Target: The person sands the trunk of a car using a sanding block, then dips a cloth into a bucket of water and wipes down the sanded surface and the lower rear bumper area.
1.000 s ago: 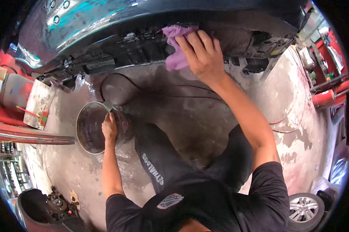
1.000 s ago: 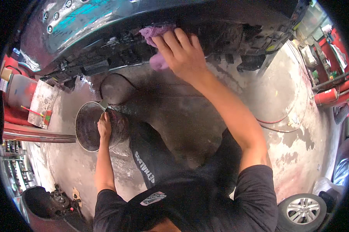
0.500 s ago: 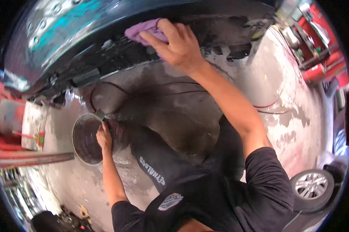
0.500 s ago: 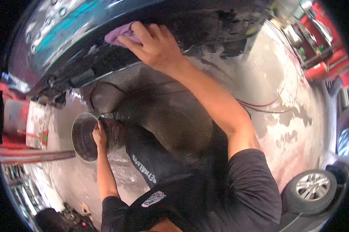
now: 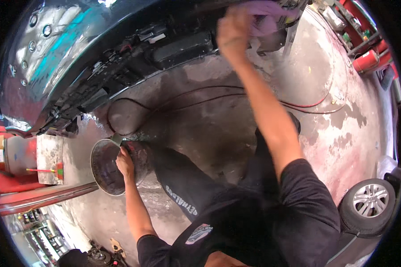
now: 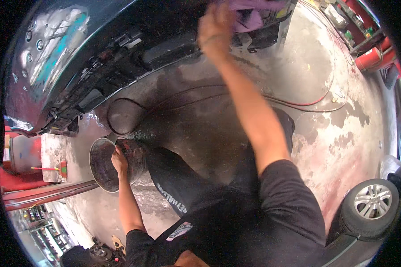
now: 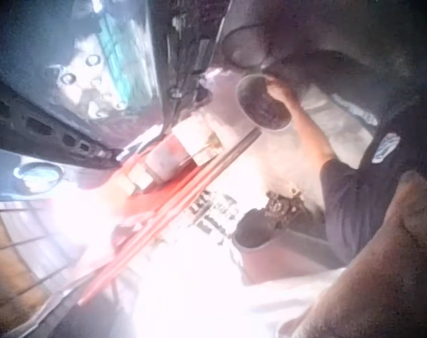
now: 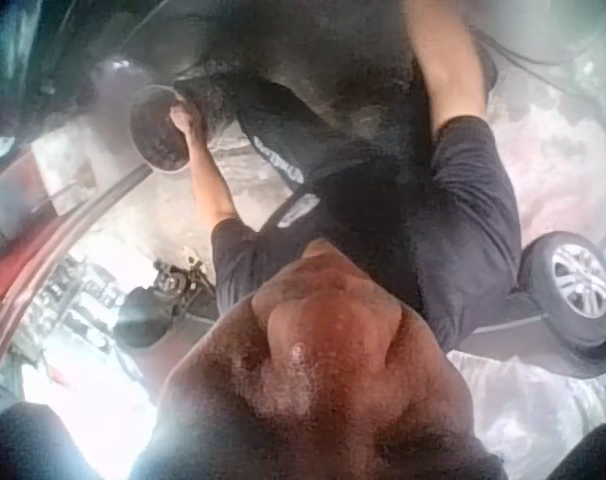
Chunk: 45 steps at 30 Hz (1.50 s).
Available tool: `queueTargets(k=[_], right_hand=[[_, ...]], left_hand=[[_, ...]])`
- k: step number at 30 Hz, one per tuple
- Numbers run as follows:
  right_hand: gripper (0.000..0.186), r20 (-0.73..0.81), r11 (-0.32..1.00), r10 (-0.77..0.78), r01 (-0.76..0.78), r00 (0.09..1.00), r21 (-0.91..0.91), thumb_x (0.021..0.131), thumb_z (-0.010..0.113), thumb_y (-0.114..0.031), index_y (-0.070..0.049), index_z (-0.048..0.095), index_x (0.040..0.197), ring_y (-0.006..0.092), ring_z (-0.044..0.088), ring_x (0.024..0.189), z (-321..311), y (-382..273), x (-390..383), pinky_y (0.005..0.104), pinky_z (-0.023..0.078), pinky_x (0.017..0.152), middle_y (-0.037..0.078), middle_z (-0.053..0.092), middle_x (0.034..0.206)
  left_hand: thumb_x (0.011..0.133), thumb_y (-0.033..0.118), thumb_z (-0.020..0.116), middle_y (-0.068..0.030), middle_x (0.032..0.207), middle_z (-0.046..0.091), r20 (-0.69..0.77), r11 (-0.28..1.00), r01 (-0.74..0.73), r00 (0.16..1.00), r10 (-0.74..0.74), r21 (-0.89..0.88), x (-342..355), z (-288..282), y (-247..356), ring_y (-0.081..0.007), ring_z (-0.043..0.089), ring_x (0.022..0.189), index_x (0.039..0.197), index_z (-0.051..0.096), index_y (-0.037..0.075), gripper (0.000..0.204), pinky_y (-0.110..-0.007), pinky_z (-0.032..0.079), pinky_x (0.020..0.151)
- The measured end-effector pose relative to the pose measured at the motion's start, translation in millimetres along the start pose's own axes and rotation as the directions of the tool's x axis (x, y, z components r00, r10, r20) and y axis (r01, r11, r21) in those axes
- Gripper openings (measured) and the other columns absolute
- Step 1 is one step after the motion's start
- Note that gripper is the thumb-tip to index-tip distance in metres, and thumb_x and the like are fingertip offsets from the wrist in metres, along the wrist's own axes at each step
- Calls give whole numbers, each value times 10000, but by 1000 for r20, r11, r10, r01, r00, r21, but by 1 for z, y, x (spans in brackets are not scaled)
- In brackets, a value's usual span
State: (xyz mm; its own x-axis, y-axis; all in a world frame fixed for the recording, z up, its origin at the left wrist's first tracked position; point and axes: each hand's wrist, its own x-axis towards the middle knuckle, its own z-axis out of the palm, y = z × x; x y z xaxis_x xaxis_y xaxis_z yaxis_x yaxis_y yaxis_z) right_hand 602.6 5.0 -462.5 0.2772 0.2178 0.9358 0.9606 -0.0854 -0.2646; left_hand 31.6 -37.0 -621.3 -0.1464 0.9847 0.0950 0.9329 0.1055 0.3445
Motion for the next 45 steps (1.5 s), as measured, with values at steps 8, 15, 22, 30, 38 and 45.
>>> queueTargets(k=[8,15,22,30,38,45], right_hand=[[444,321,934,-308,220,896,282,922,621,-147,32,537,1318,430,638,954,45,-30,-119,542,512,849,266,639,1026],[333,78,975,-208,200,975,101,801,706,-178,-50,648,1104,382,619,935,4,16,-10,503,537,776,136,616,1023],[278,154,982,-163,145,975,117,753,741,-176,-66,712,1006,418,640,911,32,58,-71,518,516,832,160,669,950],[294,469,930,333,-367,818,-19,815,678,-74,10,681,1096,497,636,907,-4,42,5,565,497,880,269,648,1003],[255,302,839,396,-475,867,266,893,652,-53,38,646,1131,414,598,1031,-28,88,-77,450,515,840,230,583,1136],[457,-191,965,168,-121,967,233,1002,590,-193,84,525,1359,446,484,1322,-61,68,59,449,393,1091,295,466,1456]], left_hand=[[1074,529,336,-318,954,691,4,1000,7,1000,-7,-4,-2,-8,4,-521,656,961,1024,753,-16,688,-578,481,803],[1071,553,324,-315,940,693,-18,999,51,999,-51,-6,-2,-7,8,-519,663,938,1030,758,1,703,-585,467,784],[1075,533,338,-348,901,667,-55,1000,8,998,-9,-21,-5,-6,11,-539,649,922,988,736,-49,711,-600,459,753],[1077,518,359,-346,913,672,6,995,-29,1000,29,-98,-4,-9,14,-537,649,920,1020,730,-58,687,-562,478,744],[1076,510,363,-350,929,674,-28,996,-83,996,84,39,2,8,-16,-528,661,933,1044,731,-58,677,-568,485,752],[1075,497,366,-337,921,685,-3,1000,5,1000,-5,12,4,4,-6,-523,667,914,1068,736,-41,653,-582,488,759]])
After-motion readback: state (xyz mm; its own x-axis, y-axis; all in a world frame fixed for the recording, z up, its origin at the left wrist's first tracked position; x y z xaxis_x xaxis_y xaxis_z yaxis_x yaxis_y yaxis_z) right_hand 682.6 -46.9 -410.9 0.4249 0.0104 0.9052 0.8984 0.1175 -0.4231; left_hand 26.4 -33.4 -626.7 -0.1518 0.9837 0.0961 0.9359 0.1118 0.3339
